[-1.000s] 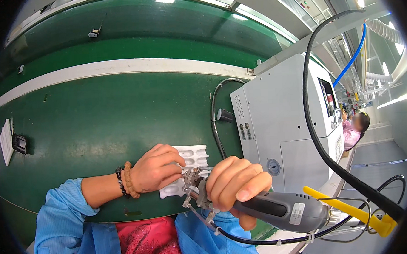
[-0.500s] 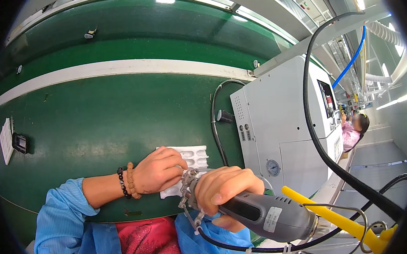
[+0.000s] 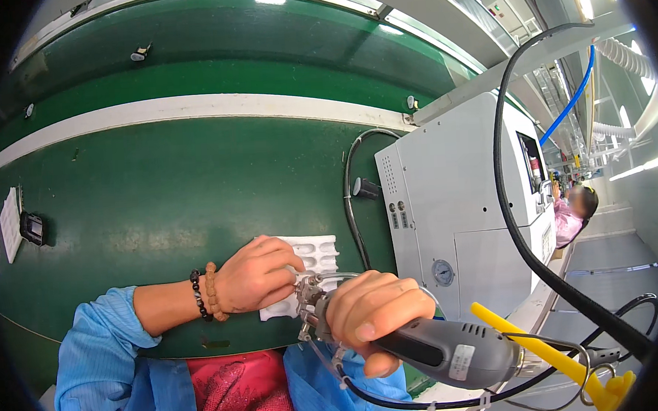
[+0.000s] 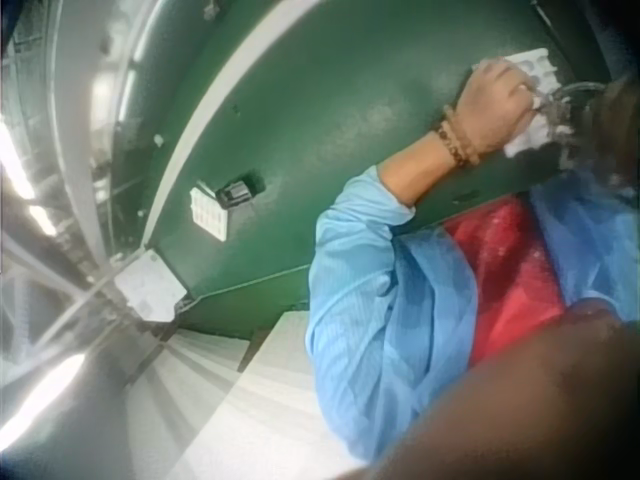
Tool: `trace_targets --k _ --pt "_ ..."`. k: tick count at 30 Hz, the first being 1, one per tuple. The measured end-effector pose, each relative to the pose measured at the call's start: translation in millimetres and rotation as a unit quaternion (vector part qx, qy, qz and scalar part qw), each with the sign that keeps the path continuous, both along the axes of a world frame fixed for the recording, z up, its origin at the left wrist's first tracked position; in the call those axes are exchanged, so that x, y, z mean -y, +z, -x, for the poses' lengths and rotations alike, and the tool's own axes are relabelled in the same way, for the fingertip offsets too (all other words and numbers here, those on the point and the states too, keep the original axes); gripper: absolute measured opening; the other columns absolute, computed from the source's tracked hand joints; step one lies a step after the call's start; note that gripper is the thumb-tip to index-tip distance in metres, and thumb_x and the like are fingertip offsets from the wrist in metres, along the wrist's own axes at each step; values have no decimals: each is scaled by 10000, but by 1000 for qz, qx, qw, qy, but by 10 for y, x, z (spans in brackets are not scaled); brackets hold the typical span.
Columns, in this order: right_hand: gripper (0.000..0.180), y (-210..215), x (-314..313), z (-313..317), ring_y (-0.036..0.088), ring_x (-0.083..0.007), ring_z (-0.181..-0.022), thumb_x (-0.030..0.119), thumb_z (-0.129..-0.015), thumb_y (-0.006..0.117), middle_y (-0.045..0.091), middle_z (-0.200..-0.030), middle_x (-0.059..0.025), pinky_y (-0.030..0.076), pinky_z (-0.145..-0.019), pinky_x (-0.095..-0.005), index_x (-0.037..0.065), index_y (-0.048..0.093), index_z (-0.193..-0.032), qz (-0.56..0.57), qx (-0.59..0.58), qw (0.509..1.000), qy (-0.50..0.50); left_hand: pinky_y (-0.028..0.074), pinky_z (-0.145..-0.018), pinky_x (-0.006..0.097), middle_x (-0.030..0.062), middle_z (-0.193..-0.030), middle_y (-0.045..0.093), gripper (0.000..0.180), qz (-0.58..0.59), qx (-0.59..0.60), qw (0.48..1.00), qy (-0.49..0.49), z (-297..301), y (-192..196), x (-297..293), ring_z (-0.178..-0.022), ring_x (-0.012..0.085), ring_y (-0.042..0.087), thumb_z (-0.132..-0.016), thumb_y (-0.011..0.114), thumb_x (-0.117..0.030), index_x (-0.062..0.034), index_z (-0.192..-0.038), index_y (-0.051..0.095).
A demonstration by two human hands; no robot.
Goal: The person uses a soldering iron to apply heat to small electronic components held in a white foam tray. They repeatedly pick up components, solder them, and place them on the green workbench. The person also wipes the soldering iron tip on a white cloth during the process.
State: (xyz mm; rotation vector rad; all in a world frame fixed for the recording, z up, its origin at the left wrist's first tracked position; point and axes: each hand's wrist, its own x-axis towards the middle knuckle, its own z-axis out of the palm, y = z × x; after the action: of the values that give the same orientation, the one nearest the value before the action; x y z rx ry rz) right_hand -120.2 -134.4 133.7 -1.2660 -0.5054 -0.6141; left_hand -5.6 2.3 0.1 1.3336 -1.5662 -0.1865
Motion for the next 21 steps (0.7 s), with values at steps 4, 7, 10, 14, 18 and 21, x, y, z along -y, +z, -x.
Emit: trace_targets --k 4,7,10,14,18,21 --pt "331 19 6 24 562 -189 -452 218 -895 748 560 -591 -59 480 -425 -325 -13 540 -1008 -13 5 1000 1 463 -866 400 44 -1045 637 186 -6 -2 1000 15 -16 43 -8 -1004 269 586 -699 767 -116 -56 -813 633" --pt "329 34 34 25 564 -188 -455 226 -902 740 565 -599 -60 483 -428 -328 -8 536 -1012 1 -3 1000 6 462 -860 400 43 -1038 637 181 -3 3 1000 13 -13 36 -9 -995 266 587 -694 771 -117 -57 -793 631" --pt "331 26 37 22 566 -189 -458 224 -901 741 565 -601 -63 486 -433 -329 -7 531 -1011 0 0 1000 1 461 -856 400 43 -1030 636 174 -3 5 1000 14 -13 9 -2 -992 265 585 -694 771 -117 -56 -773 629" --pt "334 25 30 15 566 -187 -459 216 -894 749 564 -596 -66 486 -433 -324 -10 531 -1006 -6 4 1000 -2 459 -854 396 40 -1027 635 165 5 8 1000 12 -15 17 0 -990 261 583 -701 768 -112 -54 -759 625" --pt "337 28 38 -6 568 -185 -459 191 -874 769 570 -599 -69 488 -432 -317 -26 538 -990 8 -16 1000 -1 457 -855 394 34 -1024 635 156 8 14 1000 14 2 -5 13 -990 255 583 -715 763 -107 -54 -756 622" --pt "337 48 29 -22 570 -185 -462 168 -861 780 575 -603 -71 490 -433 -316 -38 543 -983 40 -37 998 -5 457 -854 393 32 -1021 633 157 7 13 1000 18 4 3 15 -988 253 584 -722 762 -110 -56 -756 619"
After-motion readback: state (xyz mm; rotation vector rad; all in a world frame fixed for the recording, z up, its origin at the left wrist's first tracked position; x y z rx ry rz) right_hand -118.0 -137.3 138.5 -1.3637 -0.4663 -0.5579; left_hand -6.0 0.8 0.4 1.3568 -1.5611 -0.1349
